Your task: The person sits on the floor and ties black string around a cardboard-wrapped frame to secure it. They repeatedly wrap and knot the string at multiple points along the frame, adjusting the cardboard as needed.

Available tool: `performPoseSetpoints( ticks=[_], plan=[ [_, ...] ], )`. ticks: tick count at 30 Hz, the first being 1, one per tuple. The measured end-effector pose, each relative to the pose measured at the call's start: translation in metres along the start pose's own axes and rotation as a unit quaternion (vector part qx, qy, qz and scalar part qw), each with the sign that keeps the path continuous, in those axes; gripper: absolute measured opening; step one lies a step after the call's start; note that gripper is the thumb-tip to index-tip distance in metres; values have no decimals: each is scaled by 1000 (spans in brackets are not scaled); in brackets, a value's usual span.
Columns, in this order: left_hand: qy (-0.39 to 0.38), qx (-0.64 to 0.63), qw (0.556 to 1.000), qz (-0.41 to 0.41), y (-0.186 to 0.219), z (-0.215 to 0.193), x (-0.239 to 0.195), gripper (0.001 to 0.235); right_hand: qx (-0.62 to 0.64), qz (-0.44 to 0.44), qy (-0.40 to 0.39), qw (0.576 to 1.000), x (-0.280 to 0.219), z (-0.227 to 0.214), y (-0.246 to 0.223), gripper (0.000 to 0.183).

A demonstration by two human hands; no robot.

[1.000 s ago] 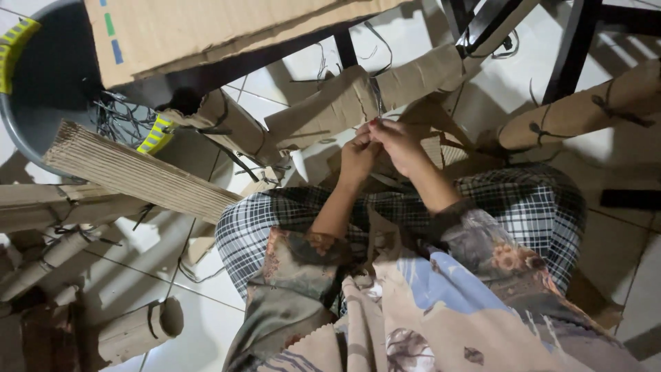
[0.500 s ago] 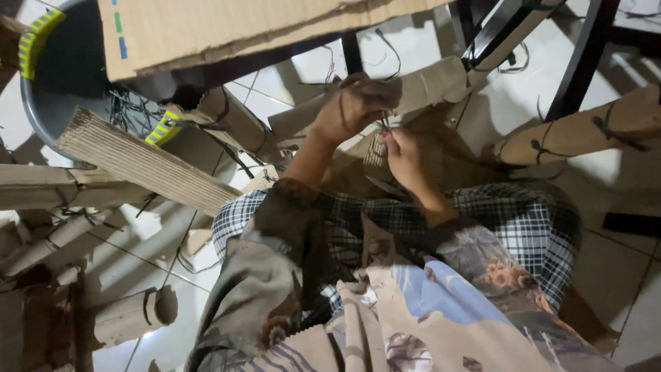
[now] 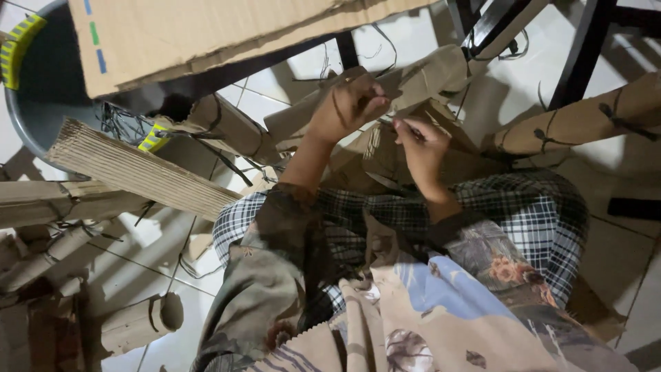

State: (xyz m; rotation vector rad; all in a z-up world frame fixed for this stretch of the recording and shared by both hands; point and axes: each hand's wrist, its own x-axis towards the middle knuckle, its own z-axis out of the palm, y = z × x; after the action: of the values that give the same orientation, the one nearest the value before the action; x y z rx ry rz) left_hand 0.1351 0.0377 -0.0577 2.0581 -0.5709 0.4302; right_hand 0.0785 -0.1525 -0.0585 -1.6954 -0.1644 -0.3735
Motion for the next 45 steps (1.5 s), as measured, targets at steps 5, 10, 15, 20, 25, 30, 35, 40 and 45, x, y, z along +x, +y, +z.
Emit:
performPoseSetpoints(
  ticks=[5,10,15,20,25,30,35,40,45],
  plan=[
    [-52,-56,997,-4,15,-15,7,13,-119,-233,-78,962,18,2,-5,6],
    [-44,-102,990,83,23,-22,14,10,-81,-302,-87,946,44,17,5,13],
    [-68,-123,983,119,26,-32,17,12,-86,-170,-46,981,38,29,-14,5],
    [-45,-34,990,131,-4,-4,7,6,-50,-95,-70,992,32,24,-1,6],
    [-51,-17,991,125,-2,-3,2,8,-56,-127,-90,986,41,19,12,7],
    [-9,-46,994,101,6,-10,3,9,-65,-171,-82,980,52,21,4,6],
    [34,-32,995,87,-8,2,3,4,-21,-94,-84,992,46,22,13,7],
    [45,39,997,40,-16,8,-2,12,-28,-87,-99,991,41,32,-2,8],
    [-38,-137,987,72,26,-34,12,32,-44,-90,-140,985,44,34,-2,7]
  ],
)
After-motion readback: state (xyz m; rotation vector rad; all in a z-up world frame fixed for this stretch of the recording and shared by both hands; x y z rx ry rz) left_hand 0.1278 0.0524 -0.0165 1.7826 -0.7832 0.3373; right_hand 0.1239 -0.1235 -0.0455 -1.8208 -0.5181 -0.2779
